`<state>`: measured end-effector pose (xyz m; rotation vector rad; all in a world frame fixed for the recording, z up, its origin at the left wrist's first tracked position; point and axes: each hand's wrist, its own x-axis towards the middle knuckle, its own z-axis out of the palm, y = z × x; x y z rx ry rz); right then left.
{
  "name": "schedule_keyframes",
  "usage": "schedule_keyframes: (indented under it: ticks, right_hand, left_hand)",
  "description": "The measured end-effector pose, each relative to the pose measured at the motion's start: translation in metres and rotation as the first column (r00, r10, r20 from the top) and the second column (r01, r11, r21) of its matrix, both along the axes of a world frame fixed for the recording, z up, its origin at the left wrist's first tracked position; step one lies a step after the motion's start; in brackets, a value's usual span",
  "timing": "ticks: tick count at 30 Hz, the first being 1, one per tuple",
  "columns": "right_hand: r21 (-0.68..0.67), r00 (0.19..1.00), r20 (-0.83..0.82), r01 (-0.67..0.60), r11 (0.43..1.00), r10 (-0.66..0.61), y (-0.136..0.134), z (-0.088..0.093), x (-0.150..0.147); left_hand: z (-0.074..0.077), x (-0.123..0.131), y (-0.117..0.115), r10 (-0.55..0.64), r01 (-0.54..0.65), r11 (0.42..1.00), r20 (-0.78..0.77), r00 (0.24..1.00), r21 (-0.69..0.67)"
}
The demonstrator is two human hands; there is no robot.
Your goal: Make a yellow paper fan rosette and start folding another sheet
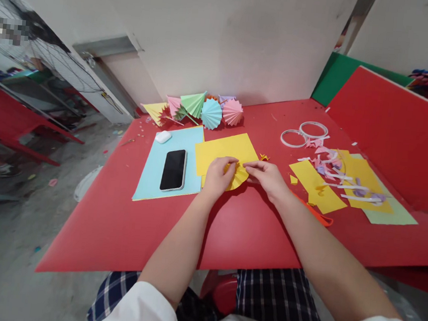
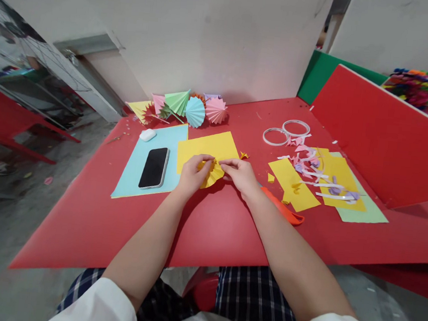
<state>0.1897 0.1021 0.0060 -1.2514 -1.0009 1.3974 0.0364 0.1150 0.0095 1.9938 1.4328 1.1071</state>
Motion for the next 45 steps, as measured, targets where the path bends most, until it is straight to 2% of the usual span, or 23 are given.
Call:
schedule_keyframes:
  ticks: [2,4,7,10,15,19,22,26,30,34,39,45]
  right_hand:
    - [-0.001,1.000,-0.024,0.019,1.000,-0.019,0.001,0.000,0.001]
    - [0.018,0.998,-0.044,0.039,0.999,-0.039,0.002,-0.002,0.002]
    - [0.049,0.995,-0.067,0.076,0.996,-0.073,0.003,-0.004,0.004]
    - [0.081,0.992,-0.086,0.102,0.991,-0.095,0.004,-0.005,0.005]
    - [0.107,0.984,-0.142,0.123,0.987,-0.108,0.003,-0.001,0.004]
    - [0.137,0.986,-0.129,0.120,0.983,-0.102,0.002,0.001,0.003]
    - [0.156,0.990,-0.107,0.105,0.982,-0.088,0.002,0.001,0.003]
    - [0.159,0.994,-0.081,0.088,0.983,-0.075,0.003,0.000,0.004]
    - [0.027,0.996,-0.071,0.058,0.998,-0.055,0.002,0.002,0.001]
    - [-0.067,0.989,-0.129,0.062,0.996,-0.070,0.001,0.002,-0.001]
    - [0.031,0.978,-0.180,0.110,0.993,-0.103,0.004,-0.004,0.001]
    - [0.085,0.984,-0.169,0.066,0.994,-0.051,0.001,0.000,0.000]
  left_hand:
    - [0.001,-0.003,0.002,0.086,-0.086,0.995,0.010,0.996,0.058]
    - [-0.001,-0.006,0.005,0.179,-0.183,0.981,0.080,0.981,0.057]
    - [-0.008,-0.010,0.011,0.244,-0.225,0.969,0.270,0.931,-0.100]
    - [-0.015,-0.011,0.016,0.266,-0.157,0.951,0.445,0.855,-0.266]
    - [-0.019,-0.012,0.020,0.348,-0.084,0.905,0.611,0.712,-0.417]
    - [-0.013,-0.010,0.019,0.346,0.068,0.877,0.724,0.596,-0.475]
    - [-0.008,-0.008,0.016,0.312,0.175,0.864,0.776,0.548,-0.472]
    - [-0.003,-0.007,0.012,0.291,0.191,0.871,0.790,0.540,-0.452]
    - [-0.001,-0.009,0.012,0.275,0.133,0.906,0.797,0.538,-0.403]
    - [-0.004,-0.010,0.015,0.253,0.097,0.933,0.824,0.507,-0.346]
    - [-0.007,-0.010,0.017,0.263,0.061,0.938,0.817,0.513,-0.341]
    - [-0.008,-0.009,0.017,0.251,0.069,0.940,0.812,0.528,-0.335]
